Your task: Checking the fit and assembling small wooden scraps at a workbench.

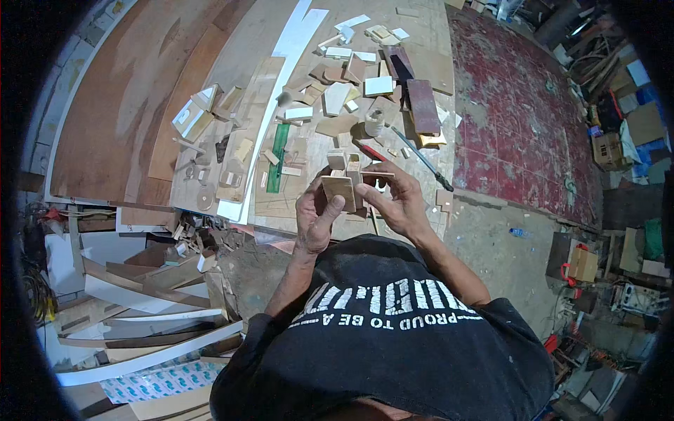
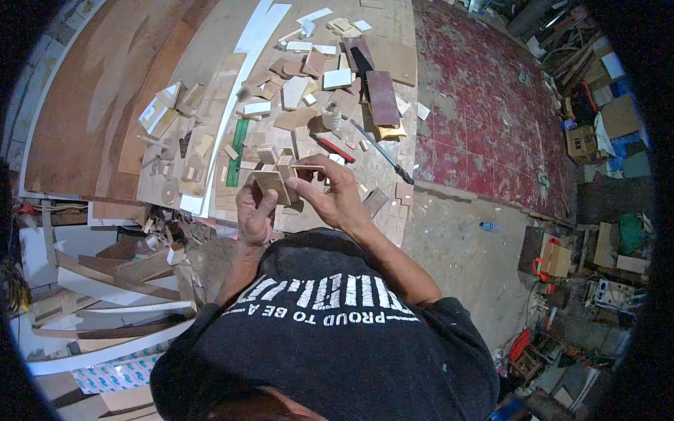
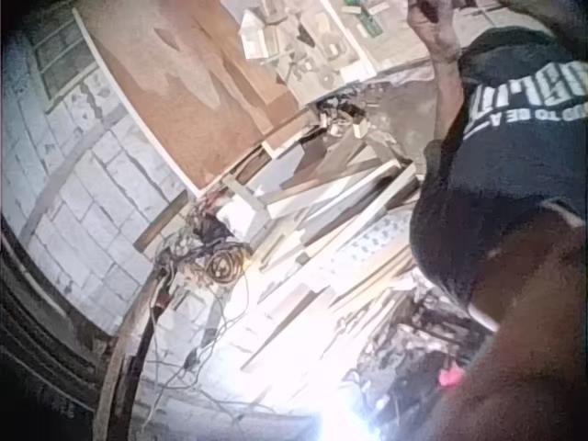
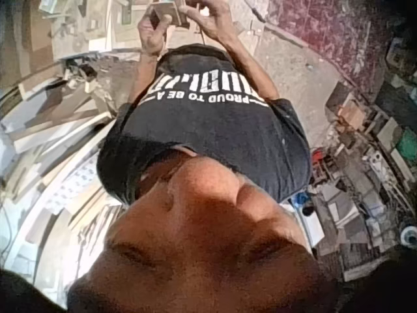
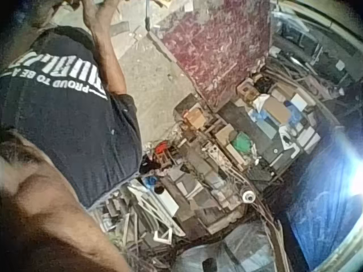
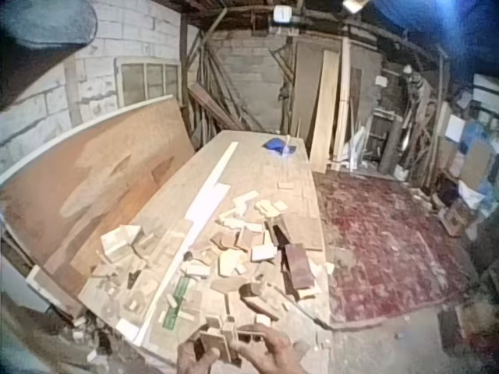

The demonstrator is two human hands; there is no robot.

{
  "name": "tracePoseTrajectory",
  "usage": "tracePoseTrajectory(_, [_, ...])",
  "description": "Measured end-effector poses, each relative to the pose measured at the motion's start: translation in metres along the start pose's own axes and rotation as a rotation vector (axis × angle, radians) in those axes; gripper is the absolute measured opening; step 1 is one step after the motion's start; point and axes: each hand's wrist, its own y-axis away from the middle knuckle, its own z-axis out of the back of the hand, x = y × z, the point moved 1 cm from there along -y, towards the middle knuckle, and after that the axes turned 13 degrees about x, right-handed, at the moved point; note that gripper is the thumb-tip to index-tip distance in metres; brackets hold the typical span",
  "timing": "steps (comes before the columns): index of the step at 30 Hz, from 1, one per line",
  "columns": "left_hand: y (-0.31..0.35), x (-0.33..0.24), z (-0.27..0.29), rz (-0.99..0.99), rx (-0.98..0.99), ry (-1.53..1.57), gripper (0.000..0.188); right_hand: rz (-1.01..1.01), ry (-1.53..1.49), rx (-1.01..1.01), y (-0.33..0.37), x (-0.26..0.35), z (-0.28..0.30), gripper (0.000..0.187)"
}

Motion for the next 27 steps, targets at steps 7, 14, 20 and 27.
tracePoseTrajectory(7, [0.004,0.002,0.002,0.020,0.012,0.014,0.053,0.043,0.090,-0.028,0.002,0.007,-0.003,0.029])
tracePoseTrajectory(14, [0.005,-0.002,-0.003,0.017,0.031,-0.001,0.052,0.045,0.058,-0.074,0.006,0.008,-0.004,0.028])
tracePoseTrajectory(20, [0.005,-0.005,-0.005,-0.008,0.051,-0.092,0.056,-0.079,-0.118,-0.015,0.012,0.001,-0.003,0.028])
tracePoseTrajectory(27, [0.002,-0.009,-0.011,0.037,0.047,-0.059,0.056,-0.045,-0.101,-0.039,0.009,-0.002,-0.003,0.028])
